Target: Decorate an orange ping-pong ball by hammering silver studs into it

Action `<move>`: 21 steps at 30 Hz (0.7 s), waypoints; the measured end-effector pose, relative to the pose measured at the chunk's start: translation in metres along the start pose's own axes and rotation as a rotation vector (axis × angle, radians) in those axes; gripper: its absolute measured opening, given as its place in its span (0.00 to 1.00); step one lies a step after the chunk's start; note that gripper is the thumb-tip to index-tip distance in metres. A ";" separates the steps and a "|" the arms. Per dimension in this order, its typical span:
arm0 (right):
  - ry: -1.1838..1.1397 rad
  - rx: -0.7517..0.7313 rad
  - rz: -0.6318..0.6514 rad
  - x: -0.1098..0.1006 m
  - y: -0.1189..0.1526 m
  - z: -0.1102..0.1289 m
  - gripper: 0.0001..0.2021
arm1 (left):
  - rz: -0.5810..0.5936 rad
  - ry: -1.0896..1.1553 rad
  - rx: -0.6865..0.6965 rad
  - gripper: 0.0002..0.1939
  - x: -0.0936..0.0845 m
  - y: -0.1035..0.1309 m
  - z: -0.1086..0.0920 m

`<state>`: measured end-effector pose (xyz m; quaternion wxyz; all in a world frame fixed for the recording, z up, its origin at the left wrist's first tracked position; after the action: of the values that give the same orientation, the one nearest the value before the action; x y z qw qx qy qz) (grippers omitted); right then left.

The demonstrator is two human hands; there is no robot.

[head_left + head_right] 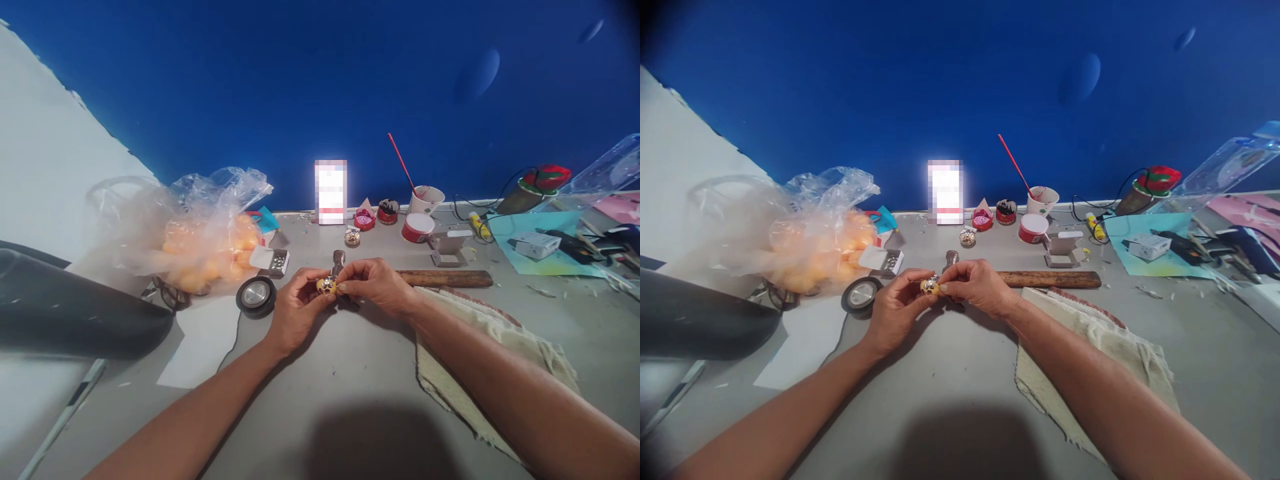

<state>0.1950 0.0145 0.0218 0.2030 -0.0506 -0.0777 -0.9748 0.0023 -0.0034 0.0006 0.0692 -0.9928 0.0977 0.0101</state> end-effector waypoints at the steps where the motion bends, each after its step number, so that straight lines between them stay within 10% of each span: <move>1: 0.002 0.002 0.004 0.000 0.000 0.000 0.10 | -0.004 0.014 -0.005 0.18 0.001 0.000 0.000; 21: 0.120 -0.056 0.035 -0.009 -0.001 0.002 0.13 | -0.119 0.019 0.003 0.20 0.018 0.007 -0.007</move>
<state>0.2026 0.0195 0.0225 0.2226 0.0008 -0.0374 -0.9742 0.0189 -0.0152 0.0063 0.0703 -0.9968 0.0392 -0.0037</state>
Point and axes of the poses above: each hand's wrist, its own y-axis away from the middle knuckle, its own x-axis out of the palm, z = x × y, the point moved 1 cm from there along -y, towards the middle knuckle, and after that the axes turned 3 degrees about z, right-handed, at the moved point
